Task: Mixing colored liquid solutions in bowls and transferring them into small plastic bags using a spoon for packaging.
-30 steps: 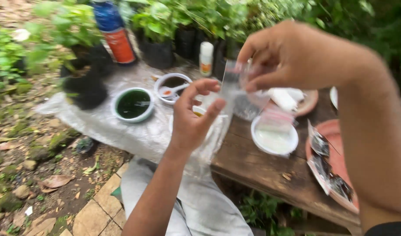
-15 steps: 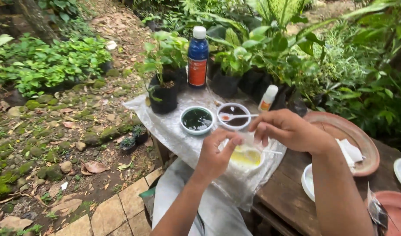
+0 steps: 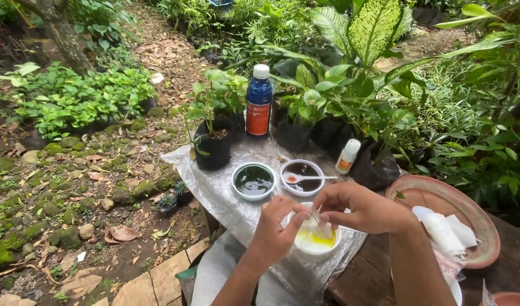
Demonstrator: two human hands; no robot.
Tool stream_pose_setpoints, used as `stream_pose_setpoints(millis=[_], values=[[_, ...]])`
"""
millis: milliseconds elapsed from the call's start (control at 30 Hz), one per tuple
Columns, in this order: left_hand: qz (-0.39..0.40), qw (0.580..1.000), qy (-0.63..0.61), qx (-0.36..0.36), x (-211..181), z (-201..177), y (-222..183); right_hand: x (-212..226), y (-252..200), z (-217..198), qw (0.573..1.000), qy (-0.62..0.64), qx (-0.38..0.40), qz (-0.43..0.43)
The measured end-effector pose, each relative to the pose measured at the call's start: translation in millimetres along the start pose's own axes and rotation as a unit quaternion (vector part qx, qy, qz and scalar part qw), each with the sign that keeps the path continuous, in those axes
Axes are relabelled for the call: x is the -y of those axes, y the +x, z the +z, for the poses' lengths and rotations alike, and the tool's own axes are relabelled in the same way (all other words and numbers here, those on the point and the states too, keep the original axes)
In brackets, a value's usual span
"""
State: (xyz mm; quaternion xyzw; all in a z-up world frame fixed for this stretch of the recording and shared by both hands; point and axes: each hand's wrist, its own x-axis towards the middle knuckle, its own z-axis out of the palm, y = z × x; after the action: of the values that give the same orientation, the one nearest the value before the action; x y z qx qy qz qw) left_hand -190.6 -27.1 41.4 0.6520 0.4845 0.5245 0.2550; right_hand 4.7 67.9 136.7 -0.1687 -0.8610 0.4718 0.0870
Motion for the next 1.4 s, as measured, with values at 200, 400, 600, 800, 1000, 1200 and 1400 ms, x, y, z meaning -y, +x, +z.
stream_pose_setpoints(millis=[200,400,600,800,1000,1200,1400], values=[[-0.018,1.0,0.01,0.003,3,-2,3,-5,-8,-3,0.999,0.015,-0.028,0.009],[0.01,1.0,-0.004,0.013,5,9,3,-9,-8,7,0.994,-0.006,-0.088,0.062],[-0.022,0.998,0.055,0.027,1,12,5,-12,-14,7,0.989,-0.032,-0.106,0.101],[0.037,0.99,0.133,0.003,-26,2,5,2,-14,26,0.955,-0.115,-0.235,0.14],[0.018,0.974,0.223,0.034,-33,21,4,25,-7,39,0.941,-0.119,-0.264,0.174],[0.111,0.976,0.187,-0.026,-33,33,6,26,-1,46,0.924,-0.133,-0.29,0.211],[0.115,0.978,0.17,-0.033,-34,35,11,20,2,47,0.913,-0.14,-0.305,0.232]])
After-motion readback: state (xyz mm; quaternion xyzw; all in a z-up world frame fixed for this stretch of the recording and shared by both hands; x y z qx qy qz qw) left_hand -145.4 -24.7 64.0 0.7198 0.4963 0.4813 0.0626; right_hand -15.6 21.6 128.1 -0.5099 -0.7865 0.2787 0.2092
